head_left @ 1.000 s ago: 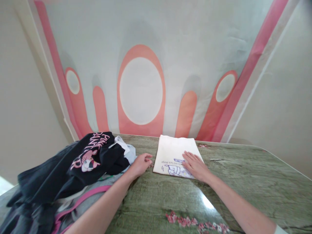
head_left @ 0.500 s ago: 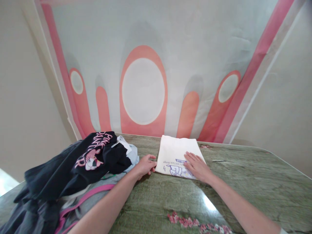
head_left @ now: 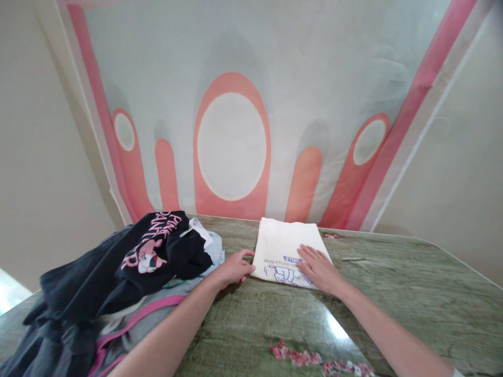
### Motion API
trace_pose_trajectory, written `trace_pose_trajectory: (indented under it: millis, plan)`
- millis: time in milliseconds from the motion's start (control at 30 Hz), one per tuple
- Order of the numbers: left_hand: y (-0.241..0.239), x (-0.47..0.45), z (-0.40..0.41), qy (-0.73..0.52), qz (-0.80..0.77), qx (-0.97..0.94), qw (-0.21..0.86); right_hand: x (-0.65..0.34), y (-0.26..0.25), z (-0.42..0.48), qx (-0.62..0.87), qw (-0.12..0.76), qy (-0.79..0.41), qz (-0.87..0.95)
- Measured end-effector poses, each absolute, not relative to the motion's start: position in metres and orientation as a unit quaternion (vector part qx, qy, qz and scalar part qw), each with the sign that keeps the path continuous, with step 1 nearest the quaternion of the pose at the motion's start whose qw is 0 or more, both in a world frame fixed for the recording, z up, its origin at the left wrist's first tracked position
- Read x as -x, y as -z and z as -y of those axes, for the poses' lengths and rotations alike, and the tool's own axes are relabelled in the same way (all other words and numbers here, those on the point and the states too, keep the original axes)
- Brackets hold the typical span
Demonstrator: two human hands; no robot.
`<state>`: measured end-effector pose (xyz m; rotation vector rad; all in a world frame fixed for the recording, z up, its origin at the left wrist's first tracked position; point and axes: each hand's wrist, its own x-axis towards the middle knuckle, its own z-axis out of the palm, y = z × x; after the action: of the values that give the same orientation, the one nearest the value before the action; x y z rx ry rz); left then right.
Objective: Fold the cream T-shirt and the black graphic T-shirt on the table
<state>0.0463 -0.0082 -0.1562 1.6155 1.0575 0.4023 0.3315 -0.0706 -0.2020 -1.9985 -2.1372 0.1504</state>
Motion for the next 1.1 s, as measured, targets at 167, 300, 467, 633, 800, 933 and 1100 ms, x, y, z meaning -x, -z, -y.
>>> trace_pose_trajectory:
  millis: [167, 300, 467, 633, 800, 933, 1100]
  plan:
    - [0.1576, -0.047, 0.0096, -0.179, -0.44, -0.684, 0.554, -0.3317, 0.202, 0.0709, 0.68, 0.105, -0.05, 0.724]
    - [0.1515, -0.0499, 0.011, -0.177, -0.435, -0.668, 0.577, -0.3321, 0.2031, 0.0711, 0.679, 0.107, -0.05, 0.724]
    - [0.1492, -0.0499, 0.0104, -0.152, -0.402, -0.653, 0.624, -0.3321, 0.2044, 0.0709, 0.679, 0.111, -0.049, 0.724]
    - [0.1536, -0.0465, 0.0109, -0.143, -0.364, -0.674, 0.627, -0.3318, 0.2049, 0.071, 0.68, 0.109, -0.043, 0.724]
    - [0.1504, -0.0477, 0.0171, -0.148, -0.373, -0.68, 0.614, -0.3309, 0.2034, 0.0717, 0.682, 0.105, -0.043, 0.722]
    - [0.1506, -0.0471, 0.0161, -0.159, -0.395, -0.716, 0.553, -0.3302, 0.2019, 0.0722, 0.684, 0.101, -0.048, 0.721]
    - [0.1554, -0.0428, 0.0088, -0.169, -0.41, -0.736, 0.512, -0.3296, 0.2015, 0.0723, 0.688, 0.098, -0.052, 0.717]
